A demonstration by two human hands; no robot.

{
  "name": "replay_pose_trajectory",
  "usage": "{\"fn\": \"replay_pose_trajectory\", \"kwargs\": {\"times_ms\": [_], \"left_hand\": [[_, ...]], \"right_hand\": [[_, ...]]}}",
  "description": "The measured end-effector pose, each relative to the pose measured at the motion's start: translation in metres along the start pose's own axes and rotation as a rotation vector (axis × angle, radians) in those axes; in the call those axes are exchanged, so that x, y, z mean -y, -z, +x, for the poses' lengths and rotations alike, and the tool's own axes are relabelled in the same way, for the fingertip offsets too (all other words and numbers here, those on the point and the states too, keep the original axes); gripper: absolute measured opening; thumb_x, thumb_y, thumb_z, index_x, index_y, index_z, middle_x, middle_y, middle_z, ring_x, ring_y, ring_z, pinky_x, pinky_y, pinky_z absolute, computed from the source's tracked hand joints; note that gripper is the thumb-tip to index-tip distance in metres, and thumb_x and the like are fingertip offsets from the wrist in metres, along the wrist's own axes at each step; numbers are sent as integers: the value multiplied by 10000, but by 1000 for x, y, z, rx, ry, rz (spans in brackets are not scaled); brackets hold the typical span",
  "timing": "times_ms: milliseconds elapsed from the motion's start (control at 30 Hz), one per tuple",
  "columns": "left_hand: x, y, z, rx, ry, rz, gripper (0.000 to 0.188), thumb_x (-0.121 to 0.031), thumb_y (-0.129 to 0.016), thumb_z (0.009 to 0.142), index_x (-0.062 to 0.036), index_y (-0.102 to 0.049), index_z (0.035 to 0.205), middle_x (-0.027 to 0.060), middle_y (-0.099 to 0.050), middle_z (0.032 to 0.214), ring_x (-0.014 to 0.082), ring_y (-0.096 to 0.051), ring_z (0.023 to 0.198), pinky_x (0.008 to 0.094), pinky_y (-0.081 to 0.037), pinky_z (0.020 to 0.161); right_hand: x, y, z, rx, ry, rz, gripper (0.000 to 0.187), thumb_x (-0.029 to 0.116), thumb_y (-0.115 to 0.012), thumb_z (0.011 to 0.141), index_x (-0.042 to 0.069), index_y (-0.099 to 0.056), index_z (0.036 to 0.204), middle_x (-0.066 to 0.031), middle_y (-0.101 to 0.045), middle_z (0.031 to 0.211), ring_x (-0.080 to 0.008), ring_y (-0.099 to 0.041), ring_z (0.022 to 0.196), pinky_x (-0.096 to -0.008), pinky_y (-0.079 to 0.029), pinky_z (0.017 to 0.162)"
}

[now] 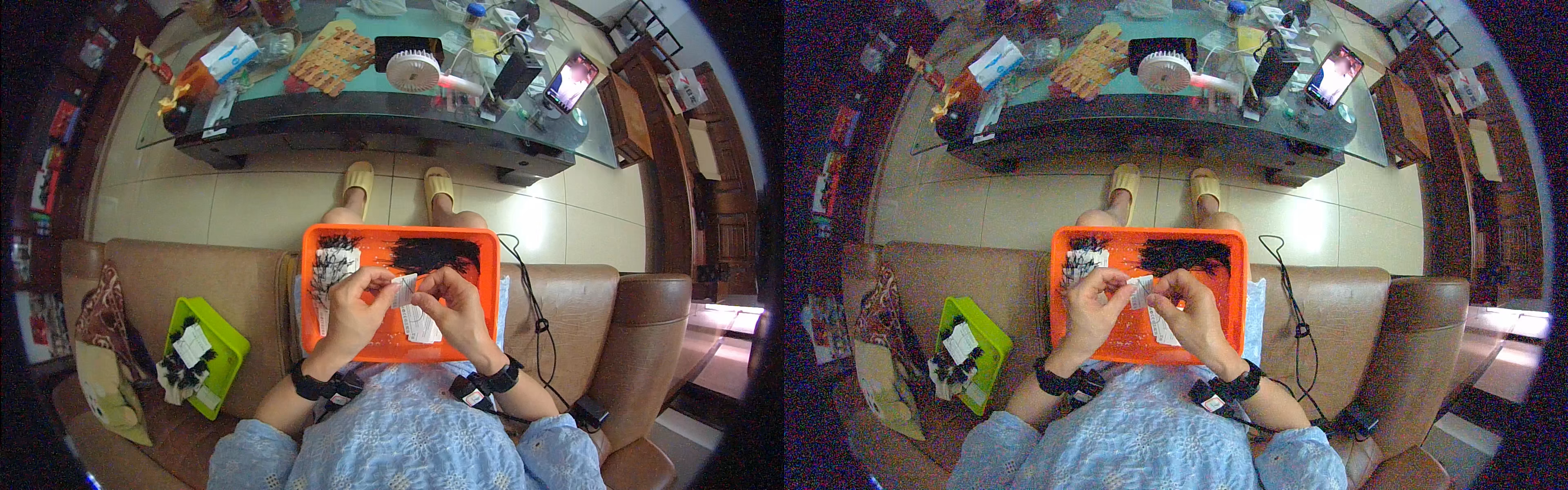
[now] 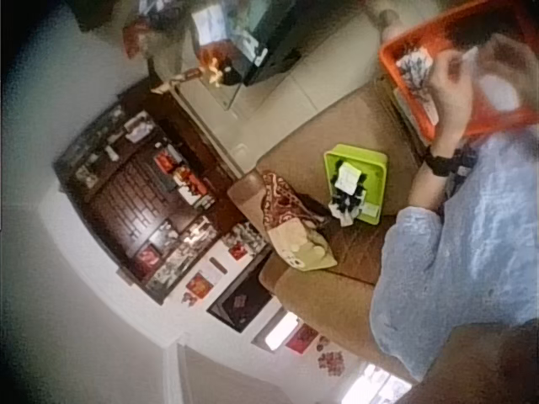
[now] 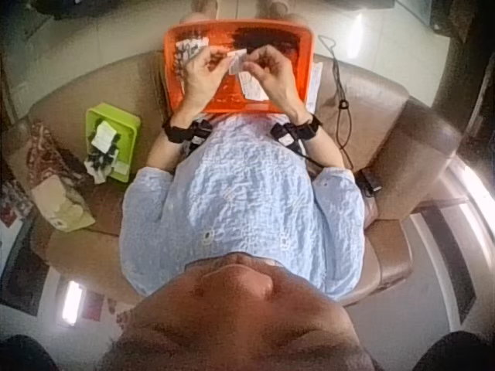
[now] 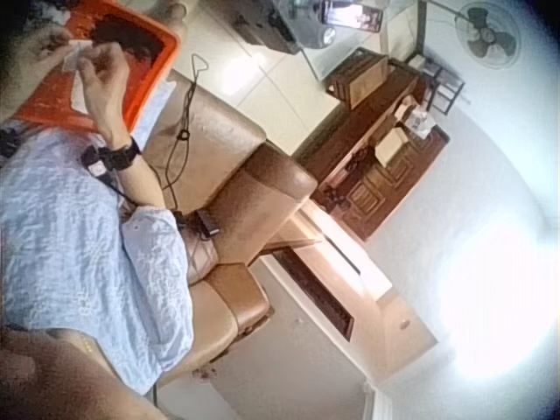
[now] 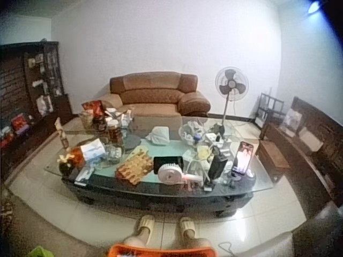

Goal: The person sits on a sofa and repeatedly picks up small white paper strips and black hair bundles from an orange tray. They attach the hair to the strips by hand and place the finished units back into the tray.

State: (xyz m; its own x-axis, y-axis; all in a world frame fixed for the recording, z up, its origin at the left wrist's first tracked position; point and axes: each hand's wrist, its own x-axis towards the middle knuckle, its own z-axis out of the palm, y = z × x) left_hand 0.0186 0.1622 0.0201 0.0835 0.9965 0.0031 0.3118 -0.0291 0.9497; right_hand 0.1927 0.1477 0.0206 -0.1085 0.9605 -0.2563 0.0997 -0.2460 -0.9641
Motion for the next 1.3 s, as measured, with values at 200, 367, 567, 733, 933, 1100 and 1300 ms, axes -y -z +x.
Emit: {"fn": "replay_pose_trajectory", "kwargs": {"times_ms": [200,367,567,733,933,1100,1300], "left_hand": [[-4,1,-2,111,-97,-5,108,-28,-695,817,10,-630,894,75,-683,850,142,-656,764,272,-520,706],[-5,-4,-6,129,338,-504,96,-69,-670,867,7,-659,924,25,-679,860,89,-626,776,234,-503,720],[3,-2,-6,171,385,-440,136,-99,-658,883,20,-701,932,33,-687,829,75,-610,762,218,-487,696],[12,2,1,50,171,-163,115,-83,-663,869,13,-708,915,29,-689,806,72,-606,736,217,-484,675],[9,4,1,103,253,-311,113,-70,-671,860,21,-705,917,32,-691,816,73,-611,730,218,-489,678],[9,5,1,113,277,-389,104,-54,-661,863,28,-702,911,39,-691,823,80,-621,749,217,-494,685],[8,4,1,115,256,-407,96,-42,-652,864,34,-701,894,54,-687,806,88,-625,749,218,-497,681]], "right_hand": [[2,-4,0,-55,10,89,186,6,-666,850,-14,-570,1009,-33,-624,862,-96,-588,806,-240,-483,750],[3,-6,-1,-54,56,2,235,37,-672,835,-5,-586,1049,-58,-651,814,-126,-616,773,-268,-494,707],[4,-11,-5,-60,37,34,174,21,-652,865,-3,-588,1024,-35,-633,855,-107,-597,820,-250,-488,743],[8,1,-4,137,-141,387,114,60,-631,892,12,-639,995,-27,-660,899,-110,-611,851,-255,-503,758],[7,0,1,83,-167,346,89,83,-653,880,13,-665,934,-32,-675,841,-106,-622,777,-244,-505,714],[4,-12,1,-23,-117,271,69,73,-662,864,6,-661,880,-19,-663,771,-85,-588,696,-230,-479,636],[0,-20,2,-58,-102,152,100,94,-671,862,-1,-645,850,-13,-648,749,-67,-564,654,-225,-456,573]]}}
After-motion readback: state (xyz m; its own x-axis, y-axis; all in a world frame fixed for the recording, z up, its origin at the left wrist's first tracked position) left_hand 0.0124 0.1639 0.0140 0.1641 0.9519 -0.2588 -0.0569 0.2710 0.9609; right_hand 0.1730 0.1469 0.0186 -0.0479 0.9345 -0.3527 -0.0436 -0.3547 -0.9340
